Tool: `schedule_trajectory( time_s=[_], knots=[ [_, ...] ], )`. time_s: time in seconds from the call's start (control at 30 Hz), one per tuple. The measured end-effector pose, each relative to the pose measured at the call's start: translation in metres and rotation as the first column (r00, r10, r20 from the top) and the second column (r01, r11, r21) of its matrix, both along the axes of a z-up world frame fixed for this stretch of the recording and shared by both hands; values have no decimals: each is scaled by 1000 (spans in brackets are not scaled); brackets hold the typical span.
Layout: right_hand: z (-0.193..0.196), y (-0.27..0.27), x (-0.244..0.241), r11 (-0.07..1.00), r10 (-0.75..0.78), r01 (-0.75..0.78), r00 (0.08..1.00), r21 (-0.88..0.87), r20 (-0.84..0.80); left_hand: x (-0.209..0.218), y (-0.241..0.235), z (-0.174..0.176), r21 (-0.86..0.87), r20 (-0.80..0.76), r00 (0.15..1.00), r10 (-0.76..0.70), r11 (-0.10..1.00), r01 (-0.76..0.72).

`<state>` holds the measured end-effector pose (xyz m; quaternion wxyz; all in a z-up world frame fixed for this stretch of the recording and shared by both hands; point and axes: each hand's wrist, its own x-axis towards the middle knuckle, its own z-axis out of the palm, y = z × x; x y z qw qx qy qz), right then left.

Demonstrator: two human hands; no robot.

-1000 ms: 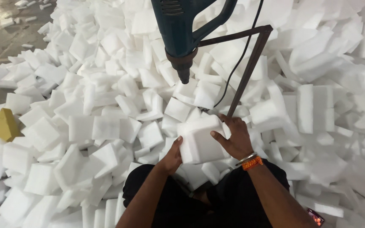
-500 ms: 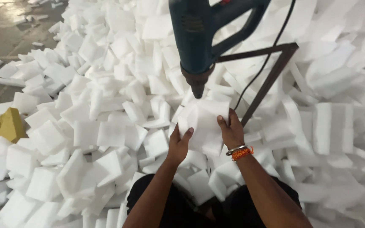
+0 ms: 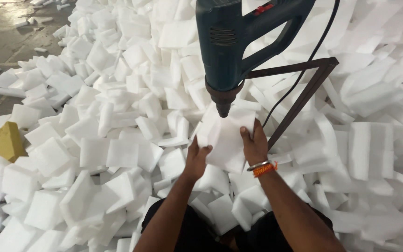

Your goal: The person sits on the floor and repeatedly picks up small white foam pieces, holding them under a stationary heat gun to apply heat, then places them back into the pile. The process is repeated continuously with different foam pieces.

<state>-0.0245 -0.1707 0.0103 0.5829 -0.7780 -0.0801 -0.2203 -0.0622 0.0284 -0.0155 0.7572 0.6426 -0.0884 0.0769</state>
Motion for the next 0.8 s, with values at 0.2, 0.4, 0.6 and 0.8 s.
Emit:
schedule_trajectory(
  time_s=[0.2,0.4,0.6,0.8],
  knots=[
    [-46,1,-33,998,-7,4,998,-59,-59,-42,-6,-26,-19,-104,994,20,1000,-22],
    [-87,-6,-83,981,67,-113,958,-155,-278,-121,11,-51,192,-281,949,140,977,-88],
    [-72,25,-135,828,495,-552,800,-94,-340,-187,117,-114,590,-224,838,497,754,-289],
    [-78,41,-147,706,623,-707,654,-52,-428,-340,263,-168,814,-479,33,877,458,-356]
  ],
)
